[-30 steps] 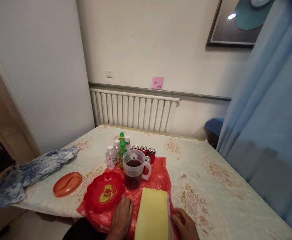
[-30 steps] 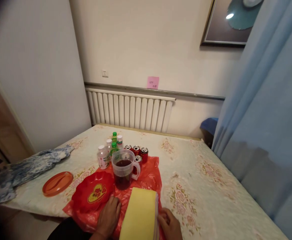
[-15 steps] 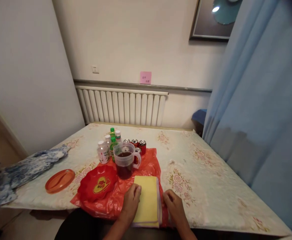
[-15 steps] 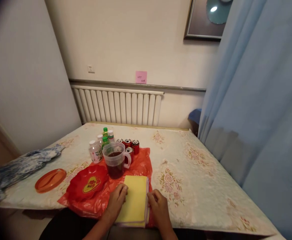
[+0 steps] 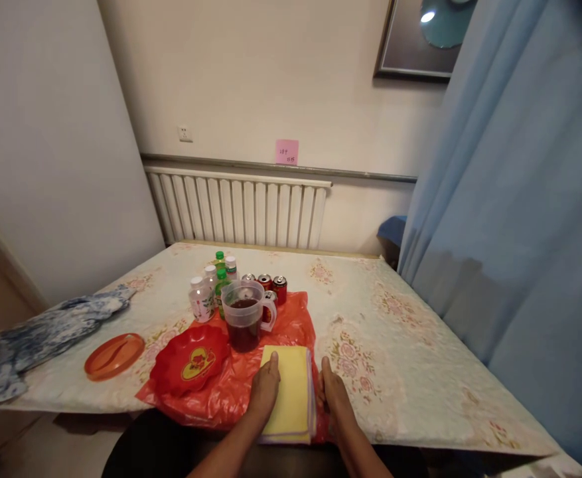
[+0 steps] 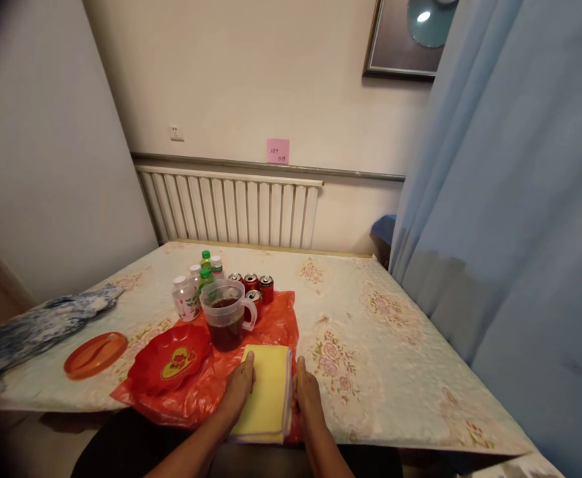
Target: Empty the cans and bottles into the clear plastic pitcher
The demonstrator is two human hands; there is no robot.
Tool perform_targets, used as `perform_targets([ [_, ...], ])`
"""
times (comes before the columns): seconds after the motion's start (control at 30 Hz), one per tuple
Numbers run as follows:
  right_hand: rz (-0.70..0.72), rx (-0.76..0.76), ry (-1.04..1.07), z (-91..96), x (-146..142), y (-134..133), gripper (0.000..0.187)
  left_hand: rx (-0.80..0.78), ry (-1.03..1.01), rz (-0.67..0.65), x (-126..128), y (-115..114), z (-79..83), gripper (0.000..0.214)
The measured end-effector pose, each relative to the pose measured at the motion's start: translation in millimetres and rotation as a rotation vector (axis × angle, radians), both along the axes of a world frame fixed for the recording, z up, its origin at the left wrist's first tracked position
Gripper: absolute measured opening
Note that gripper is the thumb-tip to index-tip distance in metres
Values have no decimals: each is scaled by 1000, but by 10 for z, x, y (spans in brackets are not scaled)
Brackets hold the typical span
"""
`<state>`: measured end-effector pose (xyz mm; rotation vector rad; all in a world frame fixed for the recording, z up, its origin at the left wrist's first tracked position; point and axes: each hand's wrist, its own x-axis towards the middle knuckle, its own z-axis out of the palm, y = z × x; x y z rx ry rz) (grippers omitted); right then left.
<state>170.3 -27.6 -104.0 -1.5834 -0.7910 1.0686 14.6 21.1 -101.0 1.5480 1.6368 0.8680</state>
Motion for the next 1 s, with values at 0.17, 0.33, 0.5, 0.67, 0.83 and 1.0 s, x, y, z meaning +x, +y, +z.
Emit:
perform_targets([
  [0.17, 11, -26, 36, -5, 0, -4, 65, -39, 25, -12, 2, -26, -21, 61],
  [0.33, 25, -29, 2, 28, -3, -16, 64, -57, 33, -22, 7, -54, -25, 62],
  [0.5, 29, -25, 13, -6, -5, -35, 64, -45, 27, -28, 2, -71, -32, 62],
  [0.67, 33, -24, 9, -19, -13, -33, 63, -47, 28, -16, -2, -80, -12, 60],
  [0.83, 43, -25, -13, -40, -16, -25, 64, -57, 21, -21, -7, -88, 2, 61],
  [1.0, 43, -7, 10, -105, -15, -15, 67, -67, 18, -15, -10, -83, -9, 62],
])
